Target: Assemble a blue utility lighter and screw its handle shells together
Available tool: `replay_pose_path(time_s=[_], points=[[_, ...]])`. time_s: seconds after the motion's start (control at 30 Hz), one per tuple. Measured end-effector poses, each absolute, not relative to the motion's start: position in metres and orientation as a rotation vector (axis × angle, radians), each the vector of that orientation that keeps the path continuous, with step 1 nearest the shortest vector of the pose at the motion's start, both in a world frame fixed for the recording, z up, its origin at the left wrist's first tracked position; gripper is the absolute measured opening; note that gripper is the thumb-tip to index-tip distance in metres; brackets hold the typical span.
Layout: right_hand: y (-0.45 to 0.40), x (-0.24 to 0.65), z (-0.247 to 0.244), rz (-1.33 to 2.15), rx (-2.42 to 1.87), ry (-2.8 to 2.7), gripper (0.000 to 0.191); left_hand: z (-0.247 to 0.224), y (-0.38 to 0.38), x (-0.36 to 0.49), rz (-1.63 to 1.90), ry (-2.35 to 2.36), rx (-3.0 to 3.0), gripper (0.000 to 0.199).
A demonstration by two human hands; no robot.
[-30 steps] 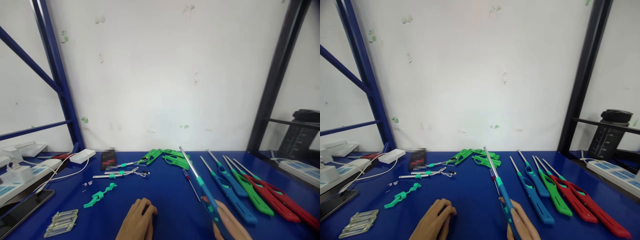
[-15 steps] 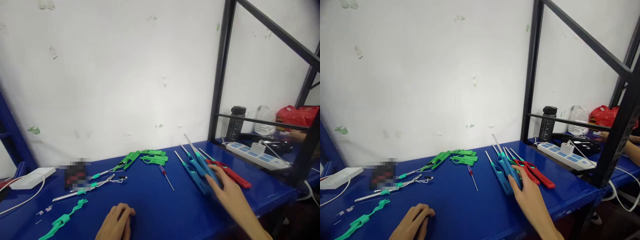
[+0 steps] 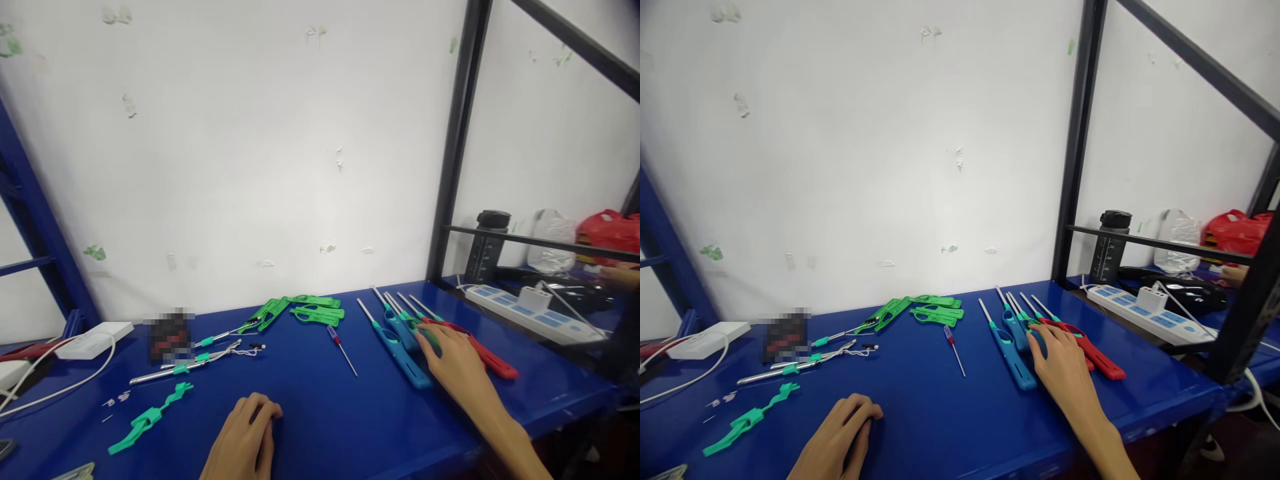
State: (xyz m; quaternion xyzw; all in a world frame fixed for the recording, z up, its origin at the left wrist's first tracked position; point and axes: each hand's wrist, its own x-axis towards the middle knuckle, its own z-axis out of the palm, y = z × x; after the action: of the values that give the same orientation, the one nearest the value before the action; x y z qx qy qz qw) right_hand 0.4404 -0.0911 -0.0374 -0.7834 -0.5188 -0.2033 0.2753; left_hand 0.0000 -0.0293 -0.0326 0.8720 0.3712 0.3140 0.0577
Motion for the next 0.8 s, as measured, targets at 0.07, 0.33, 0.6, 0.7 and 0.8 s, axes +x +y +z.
replay_pose_path(time_s=[0.07, 0.33, 0.6, 0.7, 0.8], points=[[-0.086, 0.439, -0.028, -0.559, -2.093, -1.436, 0.031, -0.032, -0.03, 0.0, 0.935, 1.132, 2.638, 0.028], [0.011, 0.365, 0.034, -0.345, -1.799, -2.044, 0.034, -0.03, -0.035, 0.003, 0.875, 1.156, 2.622, 0.031], [0.086, 0.309, 0.016, -0.183, -1.77, -2.269, 0.036, -0.028, -0.037, 0.006, 0.812, 1.168, 2.602, 0.032], [0.083, 0.31, 0.009, -0.204, -1.74, -2.295, 0.035, -0.025, -0.04, 0.008, 0.794, 1.174, 2.589, 0.032], [0.076, 0.312, 0.01, -0.22, -1.675, -2.338, 0.034, -0.02, -0.043, 0.009, 0.775, 1.188, 2.575, 0.029]])
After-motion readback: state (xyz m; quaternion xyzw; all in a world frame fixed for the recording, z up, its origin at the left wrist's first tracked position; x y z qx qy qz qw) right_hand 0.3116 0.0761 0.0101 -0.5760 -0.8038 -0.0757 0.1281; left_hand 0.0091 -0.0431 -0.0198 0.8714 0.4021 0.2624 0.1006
